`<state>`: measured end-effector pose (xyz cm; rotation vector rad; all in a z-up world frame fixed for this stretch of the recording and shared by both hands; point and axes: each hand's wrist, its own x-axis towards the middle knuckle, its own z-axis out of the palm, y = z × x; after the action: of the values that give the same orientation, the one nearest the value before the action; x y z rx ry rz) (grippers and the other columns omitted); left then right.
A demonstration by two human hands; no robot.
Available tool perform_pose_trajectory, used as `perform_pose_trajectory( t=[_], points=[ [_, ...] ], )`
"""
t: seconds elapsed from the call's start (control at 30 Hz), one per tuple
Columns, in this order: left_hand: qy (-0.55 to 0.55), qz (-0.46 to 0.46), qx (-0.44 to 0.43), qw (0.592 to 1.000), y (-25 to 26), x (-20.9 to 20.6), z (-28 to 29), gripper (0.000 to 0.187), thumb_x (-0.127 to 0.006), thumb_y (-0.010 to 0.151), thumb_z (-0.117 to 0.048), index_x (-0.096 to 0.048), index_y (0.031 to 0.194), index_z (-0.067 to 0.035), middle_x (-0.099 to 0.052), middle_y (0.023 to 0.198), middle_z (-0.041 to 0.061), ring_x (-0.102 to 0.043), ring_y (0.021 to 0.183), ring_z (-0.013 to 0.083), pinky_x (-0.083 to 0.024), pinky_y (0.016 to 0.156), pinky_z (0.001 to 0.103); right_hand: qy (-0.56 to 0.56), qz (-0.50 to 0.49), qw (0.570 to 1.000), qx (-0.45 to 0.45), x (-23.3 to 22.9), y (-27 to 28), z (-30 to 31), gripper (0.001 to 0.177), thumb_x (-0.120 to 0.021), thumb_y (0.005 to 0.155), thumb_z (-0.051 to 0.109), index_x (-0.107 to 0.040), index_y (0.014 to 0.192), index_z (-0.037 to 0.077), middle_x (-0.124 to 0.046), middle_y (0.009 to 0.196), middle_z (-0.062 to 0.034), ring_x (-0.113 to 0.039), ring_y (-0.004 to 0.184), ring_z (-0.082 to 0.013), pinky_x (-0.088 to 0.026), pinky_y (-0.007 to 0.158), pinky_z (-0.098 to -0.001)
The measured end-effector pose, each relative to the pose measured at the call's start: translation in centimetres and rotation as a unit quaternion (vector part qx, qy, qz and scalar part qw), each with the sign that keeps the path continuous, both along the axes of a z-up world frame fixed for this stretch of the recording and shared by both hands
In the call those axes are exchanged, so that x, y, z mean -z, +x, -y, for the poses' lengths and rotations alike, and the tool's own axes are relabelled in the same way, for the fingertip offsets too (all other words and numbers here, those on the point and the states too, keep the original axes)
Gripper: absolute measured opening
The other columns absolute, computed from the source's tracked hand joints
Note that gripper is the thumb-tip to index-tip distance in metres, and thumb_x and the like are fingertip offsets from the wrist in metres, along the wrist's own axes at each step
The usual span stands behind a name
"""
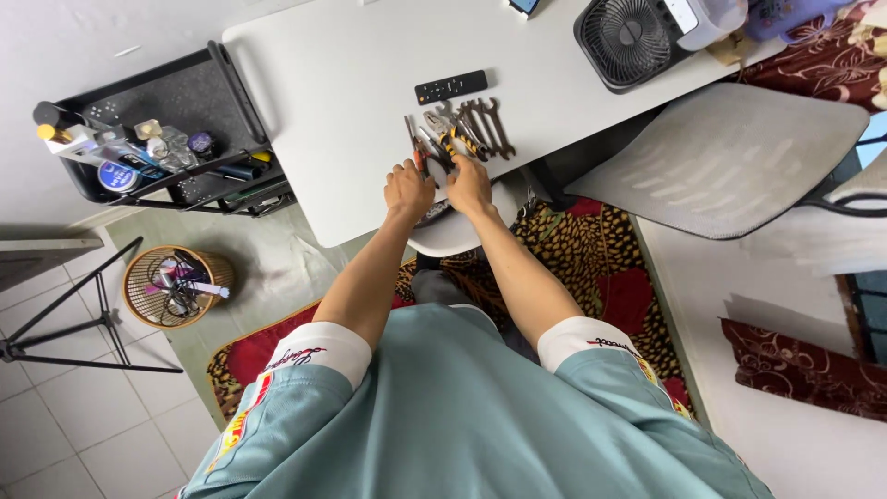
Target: The person sits on the floor and organizes various items from a white table into a black rolling cart. They place books, small containers, and tools into the cart's shelves one by one.
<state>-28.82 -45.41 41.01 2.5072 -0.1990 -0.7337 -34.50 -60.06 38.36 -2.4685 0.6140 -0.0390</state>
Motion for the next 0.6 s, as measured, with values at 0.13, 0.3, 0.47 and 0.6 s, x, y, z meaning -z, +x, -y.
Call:
perform_pose_trajectory(
  t=[0.13,0.3,0.47,0.6],
  points=[
    [0.013,-0.020,-0.061,0.998,0.9,0.4,3.3,0.059,-0.079,0.090,-0.035,-0.051,0.132,-0.004,-0.060,0.131,0.021,-0.058,0.125,0.0396,-0.051,0.103,0.050,-0.029,-0.025,0.997,-0.065,-0.1,1.4,1.5,0.037,-0.069,0.089,0.011,-0.068,0.126,0.007,-0.071,0.125,-0.0192,-0.065,0.116,-0.0412,-0.052,0.098,-0.0500],
    [0.008,-0.043,-0.130,0.991,1.7,2.8,4.6,0.057,-0.080,0.087,-0.020,-0.048,0.130,-0.001,-0.062,0.128,0.025,-0.064,0.120,0.0428,-0.057,0.098,0.050,-0.061,-0.123,0.984,-0.115,2.0,3.2,2.5,0.023,-0.066,0.098,0.015,-0.068,0.119,0.006,-0.071,0.121,-0.0210,-0.068,0.112,-0.0425,-0.055,0.096,-0.0523],
    [0.010,-0.047,-0.186,0.981,3.1,8.1,4.8,0.048,-0.075,0.085,-0.007,-0.052,0.125,0.004,-0.058,0.130,0.027,-0.067,0.116,0.0446,-0.060,0.094,0.046,0.152,-0.214,0.958,0.113,4.7,6.6,1.1,0.028,-0.062,0.097,0.019,-0.070,0.116,0.000,-0.071,0.117,-0.0259,-0.072,0.105,-0.0401,-0.057,0.091,-0.0479],
    [0.001,0.001,-0.221,0.975,4.2,10.8,4.8,0.033,-0.070,0.089,-0.014,-0.062,0.114,0.006,-0.065,0.116,0.031,-0.070,0.108,0.0435,-0.059,0.091,0.045,-0.013,-0.260,0.960,-0.100,1.8,6.5,0.5,0.036,-0.066,0.095,0.034,-0.073,0.108,0.001,-0.075,0.114,-0.0236,-0.074,0.105,-0.0379,-0.059,0.090,-0.0470]
  ],
)
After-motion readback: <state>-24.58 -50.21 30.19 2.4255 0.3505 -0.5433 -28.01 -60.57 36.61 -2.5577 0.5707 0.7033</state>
